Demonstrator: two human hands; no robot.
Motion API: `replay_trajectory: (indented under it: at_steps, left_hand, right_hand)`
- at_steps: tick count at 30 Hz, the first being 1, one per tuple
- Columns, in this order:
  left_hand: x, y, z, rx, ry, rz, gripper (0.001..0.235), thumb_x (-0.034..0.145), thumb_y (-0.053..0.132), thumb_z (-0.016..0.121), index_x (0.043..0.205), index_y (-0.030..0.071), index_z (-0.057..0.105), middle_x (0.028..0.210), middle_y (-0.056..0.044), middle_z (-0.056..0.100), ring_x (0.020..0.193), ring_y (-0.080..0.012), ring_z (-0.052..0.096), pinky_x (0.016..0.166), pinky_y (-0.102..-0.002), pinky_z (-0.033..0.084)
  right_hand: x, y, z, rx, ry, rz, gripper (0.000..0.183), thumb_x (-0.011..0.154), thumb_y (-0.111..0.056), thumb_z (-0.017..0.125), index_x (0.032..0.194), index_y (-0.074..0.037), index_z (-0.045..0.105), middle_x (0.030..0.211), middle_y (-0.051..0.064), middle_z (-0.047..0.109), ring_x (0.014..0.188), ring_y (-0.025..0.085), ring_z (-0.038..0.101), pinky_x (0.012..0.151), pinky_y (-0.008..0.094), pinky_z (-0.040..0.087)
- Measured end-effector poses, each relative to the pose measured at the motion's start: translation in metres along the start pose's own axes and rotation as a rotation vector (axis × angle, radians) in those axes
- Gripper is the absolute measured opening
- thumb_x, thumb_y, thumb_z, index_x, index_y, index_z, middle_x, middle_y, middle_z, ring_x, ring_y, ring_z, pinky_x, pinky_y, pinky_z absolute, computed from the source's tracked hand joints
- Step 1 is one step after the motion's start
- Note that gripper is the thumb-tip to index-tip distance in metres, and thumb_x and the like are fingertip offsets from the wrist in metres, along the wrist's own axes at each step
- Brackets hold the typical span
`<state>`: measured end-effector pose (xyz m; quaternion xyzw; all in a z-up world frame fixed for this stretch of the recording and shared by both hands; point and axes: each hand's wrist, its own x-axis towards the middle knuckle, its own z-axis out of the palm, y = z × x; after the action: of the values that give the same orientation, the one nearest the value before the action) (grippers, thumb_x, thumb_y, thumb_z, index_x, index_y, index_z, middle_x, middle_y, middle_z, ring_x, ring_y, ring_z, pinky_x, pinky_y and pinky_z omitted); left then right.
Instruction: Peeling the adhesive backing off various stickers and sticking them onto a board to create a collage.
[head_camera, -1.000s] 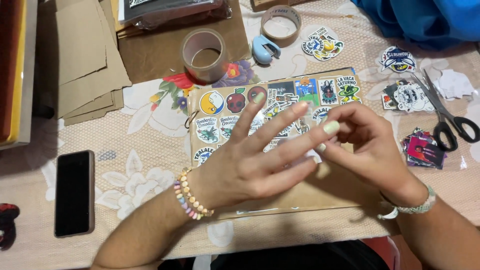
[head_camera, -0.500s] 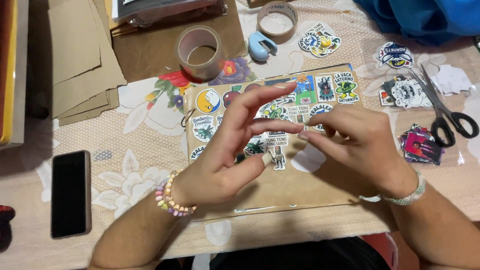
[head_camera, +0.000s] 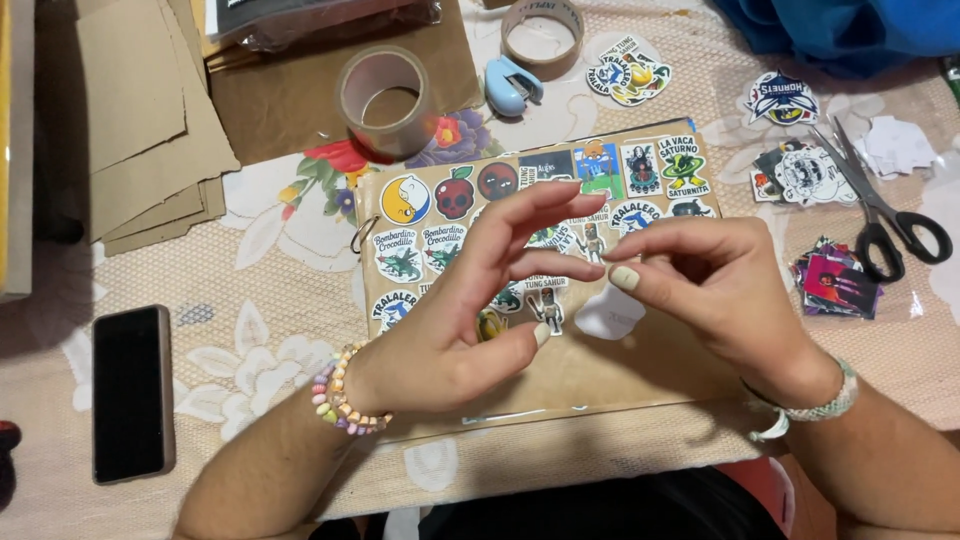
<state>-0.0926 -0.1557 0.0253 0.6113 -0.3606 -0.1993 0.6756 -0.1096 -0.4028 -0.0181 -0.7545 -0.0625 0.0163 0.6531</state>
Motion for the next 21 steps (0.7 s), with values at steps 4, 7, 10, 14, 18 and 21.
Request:
replay_trajectory:
  at_steps: [4,7,10,14,18,21]
  left_hand:
    - [-0.001,-0.003,0.002,-0.022,0.010,0.002,0.071,0.090,0.001,0.046,0.154,0.010,0.018,0.164,-0.019,0.032,0.135,-0.0284,0.060,0.122,-0.043,0.047]
    - [0.002,-0.008,0.003,0.090,0.128,0.009,0.064,0.092,0.003,0.055,0.150,0.009,0.028,0.158,-0.015,0.038,0.130,-0.0279,0.064,0.117,-0.039,0.051]
    - [0.007,-0.010,-0.008,0.640,0.277,0.317,0.029,0.098,0.011,0.063,0.125,0.007,0.053,0.141,-0.018,0.051,0.122,-0.0353,0.065,0.109,-0.048,0.050]
    - [0.005,-0.012,-0.020,1.488,0.368,1.088,0.009,0.099,0.008,0.068,0.099,0.012,0.076,0.105,-0.002,0.073,0.107,-0.0254,0.067,0.106,-0.050,0.039]
    - [-0.002,-0.009,-0.037,1.863,0.414,1.257,0.020,0.095,0.016,0.087,0.109,0.020,0.075,0.098,0.011,0.061,0.095,-0.0080,0.057,0.098,-0.033,0.043]
    - [0.006,-0.012,-0.048,1.955,0.521,1.620,0.014,0.094,0.020,0.082,0.105,0.021,0.072,0.096,0.009,0.050,0.100,-0.0138,0.053,0.104,-0.045,0.037]
  right_hand:
    - [-0.003,0.007,-0.002,-0.073,0.045,0.006,0.006,0.084,-0.010,0.077,0.088,-0.005,0.076,0.070,-0.001,0.062,0.064,0.005,0.045,0.061,0.020,0.036]
    - [-0.003,0.011,-0.004,0.053,0.094,0.036,0.007,0.086,-0.009,0.075,0.090,-0.004,0.074,0.074,0.001,0.066,0.067,0.006,0.051,0.063,0.019,0.040]
    - [0.000,-0.006,-0.007,0.304,0.094,0.087,0.011,0.088,-0.006,0.071,0.095,0.001,0.074,0.064,0.002,0.062,0.058,0.007,0.042,0.054,0.020,0.032]
    - [0.004,-0.040,-0.005,0.332,0.055,0.206,0.019,0.085,-0.004,0.071,0.099,0.008,0.077,0.060,0.006,0.059,0.058,0.010,0.037,0.052,0.022,0.025]
    - [0.014,-0.059,0.008,0.266,0.003,0.236,0.015,0.082,-0.001,0.073,0.092,0.009,0.077,0.073,0.015,0.072,0.067,0.015,0.054,0.062,0.024,0.040]
    - [0.018,-0.066,0.017,0.219,-0.097,0.190,0.015,0.081,-0.003,0.072,0.088,0.009,0.077,0.078,0.019,0.078,0.068,0.021,0.069,0.064,0.029,0.053]
